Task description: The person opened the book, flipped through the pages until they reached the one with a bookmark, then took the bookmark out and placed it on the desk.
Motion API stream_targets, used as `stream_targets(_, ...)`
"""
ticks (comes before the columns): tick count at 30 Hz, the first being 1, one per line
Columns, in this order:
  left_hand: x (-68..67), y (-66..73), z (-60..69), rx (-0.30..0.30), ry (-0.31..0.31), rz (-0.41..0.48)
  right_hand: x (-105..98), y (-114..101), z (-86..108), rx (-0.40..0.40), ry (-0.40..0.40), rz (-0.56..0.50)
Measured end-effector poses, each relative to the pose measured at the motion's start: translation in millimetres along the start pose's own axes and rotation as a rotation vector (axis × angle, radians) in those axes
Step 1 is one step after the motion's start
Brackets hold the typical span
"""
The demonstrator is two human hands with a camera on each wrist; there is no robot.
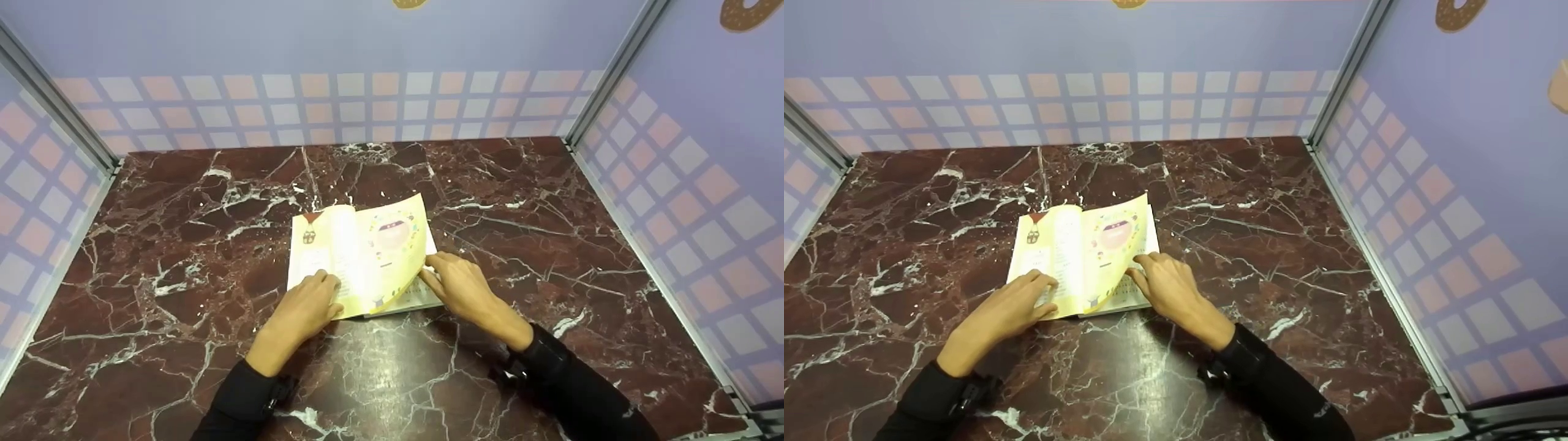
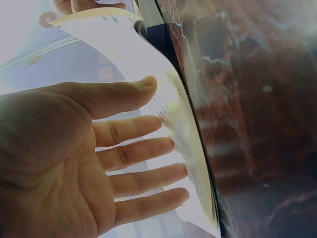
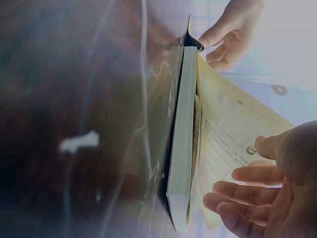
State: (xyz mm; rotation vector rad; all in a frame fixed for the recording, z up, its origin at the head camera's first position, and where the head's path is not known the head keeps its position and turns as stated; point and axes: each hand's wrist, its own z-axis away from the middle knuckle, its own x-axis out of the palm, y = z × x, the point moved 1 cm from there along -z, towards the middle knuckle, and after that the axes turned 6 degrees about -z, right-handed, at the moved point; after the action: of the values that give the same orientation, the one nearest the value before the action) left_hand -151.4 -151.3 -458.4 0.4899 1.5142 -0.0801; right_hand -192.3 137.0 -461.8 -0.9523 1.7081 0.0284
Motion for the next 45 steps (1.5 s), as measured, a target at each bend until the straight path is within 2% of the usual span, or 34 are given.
stream_targets(6, -0.4, -0.2, 1.1, 0.004, 0.005, -0.006, 3.3, -7.6, -4.4, -0.035, -0.025, 0.000)
stream_targets(17, -3.1, -1.2, 0.1, 0.002, -0.015, -0.004, 7.3, -20.0, -10.9, -0.081, -0.025, 0.015)
stream_targets(34, -9.9, -1.4, 2.4, 0.022, 0.047, 0.002, 20.8, -34.1, -15.6, -0.103, -0.141, -0.048)
stream_targets(45, -17.9, -3.4, 4.0, 0.054, 0.071, -0.026, 29.7, -38.1, -15.1, -0.200, -0.194, -0.088)
